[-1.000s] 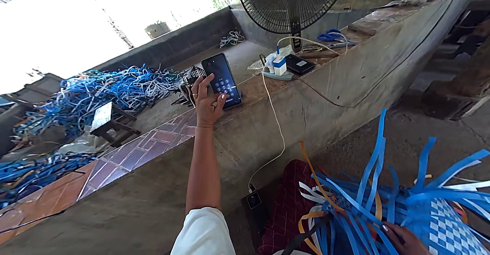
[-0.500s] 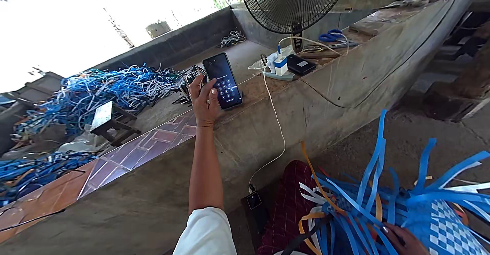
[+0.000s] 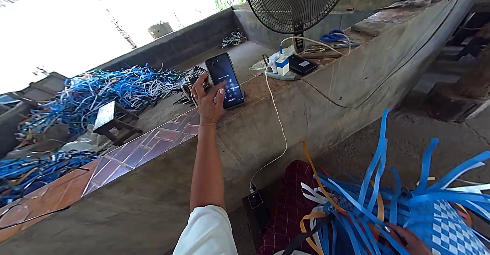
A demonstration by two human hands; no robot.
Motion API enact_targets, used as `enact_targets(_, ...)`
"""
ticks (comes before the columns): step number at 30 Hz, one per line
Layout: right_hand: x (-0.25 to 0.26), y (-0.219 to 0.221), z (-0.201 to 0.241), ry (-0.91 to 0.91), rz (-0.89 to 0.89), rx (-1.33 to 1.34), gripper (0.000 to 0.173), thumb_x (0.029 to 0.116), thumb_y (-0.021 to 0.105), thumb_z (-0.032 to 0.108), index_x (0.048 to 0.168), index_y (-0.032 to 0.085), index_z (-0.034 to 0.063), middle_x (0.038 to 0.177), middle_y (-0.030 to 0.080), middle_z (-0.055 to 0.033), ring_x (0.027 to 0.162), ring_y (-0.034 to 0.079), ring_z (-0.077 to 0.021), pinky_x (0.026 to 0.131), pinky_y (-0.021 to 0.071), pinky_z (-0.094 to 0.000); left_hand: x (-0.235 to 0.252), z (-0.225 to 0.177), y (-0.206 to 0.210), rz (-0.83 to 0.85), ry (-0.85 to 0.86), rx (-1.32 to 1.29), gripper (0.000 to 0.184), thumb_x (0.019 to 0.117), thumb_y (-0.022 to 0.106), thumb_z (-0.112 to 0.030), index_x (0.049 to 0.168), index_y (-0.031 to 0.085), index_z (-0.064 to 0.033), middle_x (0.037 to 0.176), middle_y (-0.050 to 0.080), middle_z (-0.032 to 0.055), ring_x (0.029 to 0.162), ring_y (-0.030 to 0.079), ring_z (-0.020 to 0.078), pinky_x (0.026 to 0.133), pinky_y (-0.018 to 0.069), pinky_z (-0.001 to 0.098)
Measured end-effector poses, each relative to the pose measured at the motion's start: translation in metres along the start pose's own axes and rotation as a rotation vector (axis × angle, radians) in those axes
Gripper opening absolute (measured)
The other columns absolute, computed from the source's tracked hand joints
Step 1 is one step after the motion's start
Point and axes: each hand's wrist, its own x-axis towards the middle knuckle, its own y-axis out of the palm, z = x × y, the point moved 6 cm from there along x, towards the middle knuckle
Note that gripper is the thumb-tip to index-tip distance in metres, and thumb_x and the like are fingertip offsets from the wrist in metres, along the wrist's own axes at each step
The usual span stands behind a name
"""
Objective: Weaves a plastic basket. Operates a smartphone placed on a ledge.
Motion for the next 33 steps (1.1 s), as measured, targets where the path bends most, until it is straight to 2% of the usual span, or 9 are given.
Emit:
enact_targets(5, 0.002, 0.004, -0.011, -0.017, -0.048, -0.008, 0.029, 0.1015, 0.057, 0.014, 0.114, 0.073, -0.0076, 0.108, 0.07, -0.031, 0.106, 0.065, -0.0473, 0.098, 0.0482, -0.0585, 0.0, 0.003, 0.003, 0.019, -0.042, 0.011, 0.061, 0.1057, 0.033, -0.061, 0.118, 0.079, -0.0225, 0.16, 0.036, 0.0247, 0.149, 0.027, 0.0448, 0.121, 0.0179, 0.0581)
enact_targets(9, 0.0, 0.001, 0.001, -0.028, -0.019, 0.009, 0.03, 0.1027, 0.056, 0.012, 0.115, 0.071, -0.0108, 0.11, 0.069, -0.0329, 0.109, 0.064, -0.0491, 0.1, 0.0467, -0.0579, -0.001, 0.002, 0.003, 0.033, -0.04, 0.02, 0.064, 0.1059, 0.029, -0.062, 0.118, 0.079, -0.0246, 0.161, 0.036, 0.023, 0.151, 0.025, 0.0446, 0.121, 0.0177, 0.0595)
enact_targets(14, -0.003, -0.003, 0.011, -0.044, -0.024, 0.006, 0.026, 0.1007, 0.058, 0.006, 0.114, 0.071, -0.0124, 0.111, 0.069, -0.0343, 0.108, 0.064, -0.0527, 0.101, 0.0452, -0.0606, 0.0, -0.003, -0.001, -0.001, 0.015, -0.022, 0.062, 0.1065, 0.036, -0.057, 0.099, 0.083, -0.017, 0.155, 0.045, 0.0235, 0.149, 0.03, 0.0427, 0.123, 0.0175, 0.0532)
enact_targets(18, -0.003, -0.004, 0.013, -0.008, 0.001, 0.011, 0.028, 0.1016, 0.057, 0.007, 0.117, 0.07, -0.0121, 0.114, 0.068, -0.035, 0.111, 0.063, -0.0523, 0.102, 0.0446, -0.0599, -0.001, -0.001, 0.0, 0.0, 0.029, -0.032, 0.058, 0.1058, 0.04, -0.057, 0.098, 0.083, -0.0181, 0.154, 0.048, 0.0215, 0.15, 0.03, 0.042, 0.124, 0.0181, 0.0526)
enact_targets(22, -0.003, -0.003, 0.011, -0.046, -0.015, 0.008, 0.027, 0.1008, 0.057, 0.006, 0.114, 0.071, -0.0126, 0.11, 0.069, -0.0338, 0.108, 0.064, -0.0513, 0.1, 0.0455, -0.0594, -0.002, -0.004, -0.002, -0.019, 0.085, -0.051, 0.057, 0.1053, 0.045, -0.054, 0.09, 0.083, -0.0148, 0.149, 0.052, 0.0231, 0.149, 0.031, 0.0438, 0.124, 0.0173, 0.0528)
enact_targets(29, -0.001, 0.0, 0.0, 0.01, -0.002, 0.009, 0.028, 0.1006, 0.059, 0.011, 0.116, 0.071, -0.0093, 0.113, 0.069, -0.032, 0.112, 0.063, -0.0486, 0.102, 0.046, -0.0568, -0.002, -0.007, -0.001, -0.003, 0.132, -0.072, 0.056, 0.1054, 0.048, -0.051, 0.082, 0.081, -0.012, 0.146, 0.056, 0.0221, 0.148, 0.031, 0.0454, 0.124, 0.0158, 0.0536)
enact_targets(33, 0.001, 0.001, -0.005, -0.034, -0.037, 0.009, 0.027, 0.1004, 0.059, 0.009, 0.113, 0.072, -0.0102, 0.108, 0.07, -0.0326, 0.106, 0.064, -0.0489, 0.098, 0.0472, -0.0572, -0.002, -0.008, 0.0, 0.023, 0.13, -0.049, 0.056, 0.1052, 0.048, -0.05, 0.079, 0.081, -0.0122, 0.146, 0.057, 0.0219, 0.148, 0.032, 0.0473, 0.123, 0.0174, 0.0554)
